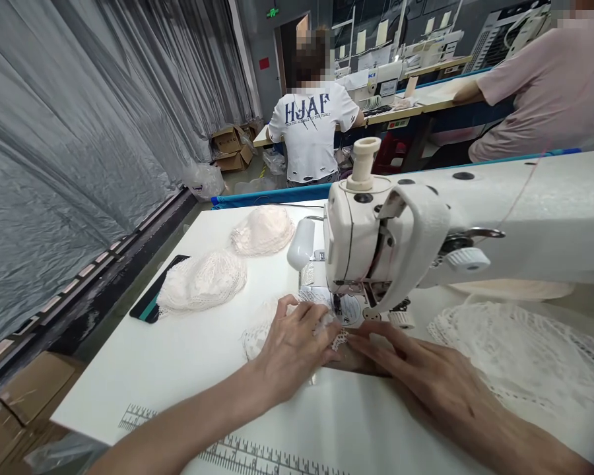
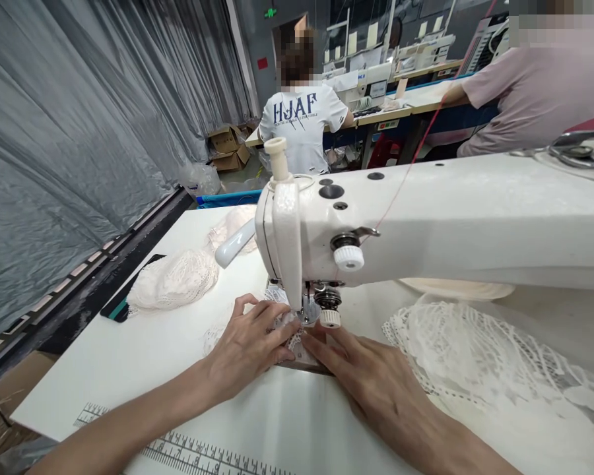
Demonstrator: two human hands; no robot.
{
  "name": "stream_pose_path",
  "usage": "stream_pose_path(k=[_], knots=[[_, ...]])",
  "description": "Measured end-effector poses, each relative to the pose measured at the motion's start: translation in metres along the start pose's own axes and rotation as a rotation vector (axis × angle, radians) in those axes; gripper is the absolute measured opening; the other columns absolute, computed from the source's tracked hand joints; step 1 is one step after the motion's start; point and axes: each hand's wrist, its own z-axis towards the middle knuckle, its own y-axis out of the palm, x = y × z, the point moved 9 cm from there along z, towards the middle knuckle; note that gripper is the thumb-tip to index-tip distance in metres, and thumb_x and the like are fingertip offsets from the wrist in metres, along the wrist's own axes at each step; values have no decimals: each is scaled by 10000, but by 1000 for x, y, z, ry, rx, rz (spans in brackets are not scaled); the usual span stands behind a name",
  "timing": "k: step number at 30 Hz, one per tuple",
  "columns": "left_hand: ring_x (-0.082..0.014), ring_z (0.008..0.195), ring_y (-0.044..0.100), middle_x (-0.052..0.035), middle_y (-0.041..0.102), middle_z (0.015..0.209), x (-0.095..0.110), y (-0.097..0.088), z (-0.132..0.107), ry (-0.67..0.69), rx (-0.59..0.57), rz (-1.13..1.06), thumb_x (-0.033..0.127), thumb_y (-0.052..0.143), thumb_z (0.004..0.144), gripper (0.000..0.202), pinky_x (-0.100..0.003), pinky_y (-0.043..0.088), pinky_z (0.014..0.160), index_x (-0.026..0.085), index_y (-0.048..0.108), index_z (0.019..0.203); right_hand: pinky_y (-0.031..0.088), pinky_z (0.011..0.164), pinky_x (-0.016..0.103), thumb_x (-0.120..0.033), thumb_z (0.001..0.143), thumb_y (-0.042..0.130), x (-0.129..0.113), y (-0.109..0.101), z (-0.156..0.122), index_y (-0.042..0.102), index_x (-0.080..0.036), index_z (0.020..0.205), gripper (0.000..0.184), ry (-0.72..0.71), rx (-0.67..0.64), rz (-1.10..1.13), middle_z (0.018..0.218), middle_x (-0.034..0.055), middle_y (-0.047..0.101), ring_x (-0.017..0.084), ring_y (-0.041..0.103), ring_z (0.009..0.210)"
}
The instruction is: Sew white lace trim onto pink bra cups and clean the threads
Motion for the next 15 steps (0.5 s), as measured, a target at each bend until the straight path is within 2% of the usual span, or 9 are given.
stream_pose_path(k=[5,11,15], knots=[[-164,914,554,-24,593,1020,-4,1,6,-6,41,-4,394,533,897,271,-384,325,849,174,517,1055,551,535,256,-78,913,316,-6,6,1,533,-161,1189,362,-60,37,-56,1048,101,649,159,661,710],[-144,782,570,-3,605,883,-8,2,14,36,74,-26,434,461,922,287,-396,317,879,175,553,839,583,644,278,-18,883,311,-6,12,-2,509,-99,1215,396,-88,37,-87,1140,127,651,185,675,852],[-133,817,581,10,601,892,-15,5,19,77,77,-58,415,461,927,268,-398,295,933,197,570,815,595,635,309,-3,849,321,-5,13,0,505,-87,1237,438,-65,44,-92,1144,132,654,196,684,814]])
